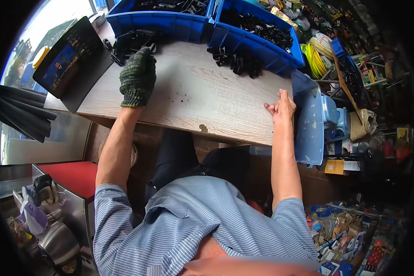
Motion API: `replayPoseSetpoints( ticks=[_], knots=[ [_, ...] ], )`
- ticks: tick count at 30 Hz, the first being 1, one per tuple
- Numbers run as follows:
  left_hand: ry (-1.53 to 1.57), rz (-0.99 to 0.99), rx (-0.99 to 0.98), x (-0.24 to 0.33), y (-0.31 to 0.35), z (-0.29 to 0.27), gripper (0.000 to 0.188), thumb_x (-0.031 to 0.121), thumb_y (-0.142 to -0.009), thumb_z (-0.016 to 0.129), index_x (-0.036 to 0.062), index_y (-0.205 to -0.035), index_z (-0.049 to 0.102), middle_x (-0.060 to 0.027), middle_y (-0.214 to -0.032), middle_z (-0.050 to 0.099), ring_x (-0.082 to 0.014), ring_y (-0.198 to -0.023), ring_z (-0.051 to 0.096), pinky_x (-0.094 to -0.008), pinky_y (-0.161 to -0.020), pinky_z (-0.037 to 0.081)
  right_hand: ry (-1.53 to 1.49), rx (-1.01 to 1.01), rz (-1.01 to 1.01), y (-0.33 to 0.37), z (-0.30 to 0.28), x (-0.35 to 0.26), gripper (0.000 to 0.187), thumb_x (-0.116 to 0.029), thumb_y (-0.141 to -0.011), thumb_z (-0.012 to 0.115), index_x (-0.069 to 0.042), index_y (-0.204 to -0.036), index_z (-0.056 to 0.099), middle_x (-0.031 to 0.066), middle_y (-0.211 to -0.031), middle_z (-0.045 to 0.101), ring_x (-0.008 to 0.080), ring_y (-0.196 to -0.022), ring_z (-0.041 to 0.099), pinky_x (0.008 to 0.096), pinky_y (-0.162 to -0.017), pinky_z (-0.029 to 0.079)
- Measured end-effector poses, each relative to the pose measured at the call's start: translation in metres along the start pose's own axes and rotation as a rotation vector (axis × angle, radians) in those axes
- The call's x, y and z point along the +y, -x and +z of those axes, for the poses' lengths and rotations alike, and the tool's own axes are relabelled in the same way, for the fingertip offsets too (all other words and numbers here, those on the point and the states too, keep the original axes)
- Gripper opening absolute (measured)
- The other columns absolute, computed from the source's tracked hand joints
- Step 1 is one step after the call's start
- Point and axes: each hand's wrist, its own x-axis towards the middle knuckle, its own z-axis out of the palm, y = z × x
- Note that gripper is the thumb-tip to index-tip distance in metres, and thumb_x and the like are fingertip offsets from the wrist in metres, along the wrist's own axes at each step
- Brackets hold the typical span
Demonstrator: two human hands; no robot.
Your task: Assembling small black plastic components by hand at a workbench.
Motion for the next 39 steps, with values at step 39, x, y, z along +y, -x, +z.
replayPoseSetpoints(
  ticks=[39],
  knots=[
    [0.801,-0.344,-0.559,0.149,0.060,0.007,0.036,0.028,-0.089,0.070,0.0081,-0.119,0.067,-0.0137,-0.090,0.073,-0.0276,-0.079,0.072,-0.0386,-0.071,0.055,0.097,-0.304,-0.051,0.043,0.062,0.020,0.020,-0.022,-0.091,0.068,-0.003,-0.090,0.061,-0.0046,-0.047,0.037,0.0098,-0.037,0.037,0.0318,-0.045,0.052]
  ],
)
